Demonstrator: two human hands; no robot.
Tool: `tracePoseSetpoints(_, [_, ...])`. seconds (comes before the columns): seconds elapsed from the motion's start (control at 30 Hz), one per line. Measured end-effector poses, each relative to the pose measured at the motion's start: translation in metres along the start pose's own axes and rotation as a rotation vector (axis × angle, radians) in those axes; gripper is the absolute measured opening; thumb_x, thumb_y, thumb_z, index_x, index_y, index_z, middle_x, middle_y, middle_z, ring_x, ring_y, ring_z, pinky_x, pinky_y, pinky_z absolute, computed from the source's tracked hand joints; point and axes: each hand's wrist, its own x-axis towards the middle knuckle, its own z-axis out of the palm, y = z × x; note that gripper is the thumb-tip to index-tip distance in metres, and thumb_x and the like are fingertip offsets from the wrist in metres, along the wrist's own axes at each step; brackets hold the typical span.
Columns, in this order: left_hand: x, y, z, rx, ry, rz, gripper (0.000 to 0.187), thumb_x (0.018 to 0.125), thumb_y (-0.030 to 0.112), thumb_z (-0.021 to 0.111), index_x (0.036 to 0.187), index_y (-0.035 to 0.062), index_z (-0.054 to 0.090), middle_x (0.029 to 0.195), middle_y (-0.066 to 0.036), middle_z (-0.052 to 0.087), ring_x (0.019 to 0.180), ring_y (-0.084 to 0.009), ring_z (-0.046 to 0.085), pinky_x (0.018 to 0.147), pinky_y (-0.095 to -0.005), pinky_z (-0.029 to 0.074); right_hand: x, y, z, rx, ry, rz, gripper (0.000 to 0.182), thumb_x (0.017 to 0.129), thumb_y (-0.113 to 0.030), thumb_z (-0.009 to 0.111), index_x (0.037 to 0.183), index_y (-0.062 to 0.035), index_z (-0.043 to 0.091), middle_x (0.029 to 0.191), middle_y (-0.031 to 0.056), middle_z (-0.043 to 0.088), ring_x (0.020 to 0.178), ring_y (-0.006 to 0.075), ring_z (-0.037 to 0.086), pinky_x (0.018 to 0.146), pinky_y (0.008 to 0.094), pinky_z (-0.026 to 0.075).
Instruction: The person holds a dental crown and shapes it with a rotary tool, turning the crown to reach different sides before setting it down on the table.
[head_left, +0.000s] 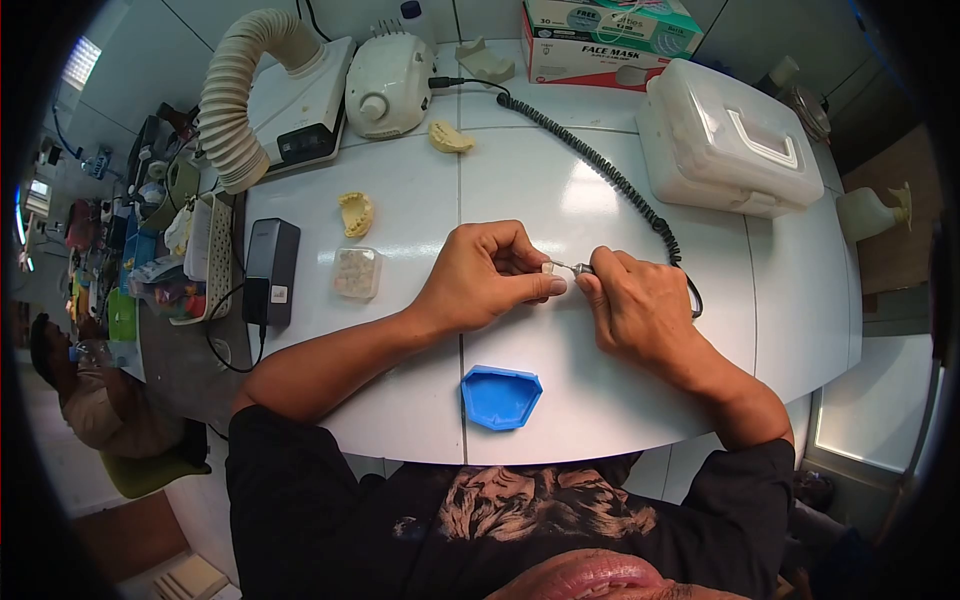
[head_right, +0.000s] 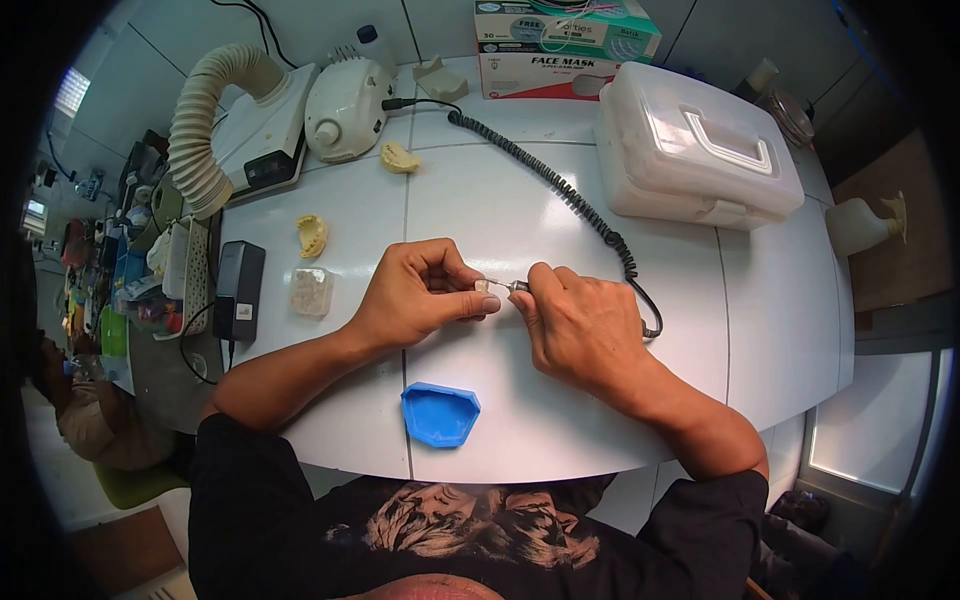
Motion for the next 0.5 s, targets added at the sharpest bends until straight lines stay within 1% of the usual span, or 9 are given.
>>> tracePoseSetpoints(0.5, [-0.0008,0.0004,0.0009,0.019,-0.002,0.0,0.022,0.093,0.004,0.089,0.092,0.0008,0.067,0.094,-0.009,0.078,0.087,-0.0108,0.076,0.077,-0.0246,0.064,-0.0008,0.0011,-0.0007,0.005,-0.01,-0.011,0.031,0.108,-0.029,0.065,0.089,-0.0043,0.059,0.069,0.0132,0.064,0.055,0.0363,0.065,0.051,0.0479,0.049])
